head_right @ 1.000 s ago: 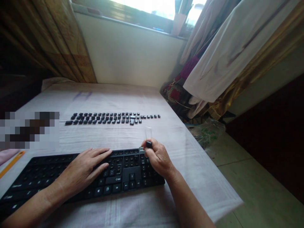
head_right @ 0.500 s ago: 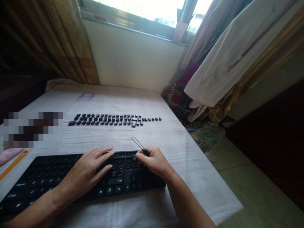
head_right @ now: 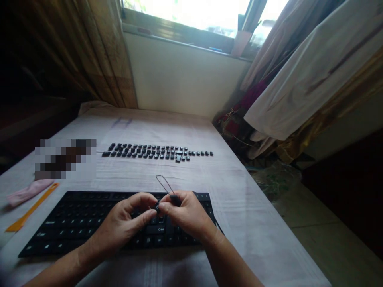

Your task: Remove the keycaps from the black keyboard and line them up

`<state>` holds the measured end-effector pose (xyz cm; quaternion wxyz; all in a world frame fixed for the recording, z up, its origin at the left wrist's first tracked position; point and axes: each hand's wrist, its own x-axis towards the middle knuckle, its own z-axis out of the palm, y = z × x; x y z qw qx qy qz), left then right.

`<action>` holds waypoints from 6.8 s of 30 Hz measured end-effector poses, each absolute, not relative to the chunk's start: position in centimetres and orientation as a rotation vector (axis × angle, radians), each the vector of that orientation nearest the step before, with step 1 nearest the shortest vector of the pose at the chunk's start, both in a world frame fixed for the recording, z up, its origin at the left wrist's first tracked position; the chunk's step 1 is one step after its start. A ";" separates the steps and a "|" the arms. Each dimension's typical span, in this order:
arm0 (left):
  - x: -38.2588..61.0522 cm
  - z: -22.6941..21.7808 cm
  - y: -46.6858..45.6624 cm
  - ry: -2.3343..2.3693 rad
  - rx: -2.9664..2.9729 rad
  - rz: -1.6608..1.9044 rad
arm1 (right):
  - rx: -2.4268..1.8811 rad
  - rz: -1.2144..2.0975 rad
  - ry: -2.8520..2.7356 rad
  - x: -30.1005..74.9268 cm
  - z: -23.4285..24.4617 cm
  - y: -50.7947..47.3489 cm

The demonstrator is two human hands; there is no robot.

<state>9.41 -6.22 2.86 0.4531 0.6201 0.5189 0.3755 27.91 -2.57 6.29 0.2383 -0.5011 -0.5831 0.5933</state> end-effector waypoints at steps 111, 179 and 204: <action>4.0 -1.2 -2.2 1.613 2.071 0.566 | -1.194 1.559 -1.787 38.1 1.9 1.7; 3.8 -1.1 -4.2 1.559 2.460 0.257 | -1.018 1.258 -1.571 35.6 1.3 0.0; 12.4 2.2 -2.5 1.333 1.305 0.751 | -0.834 0.318 -2.029 30.9 3.3 -0.8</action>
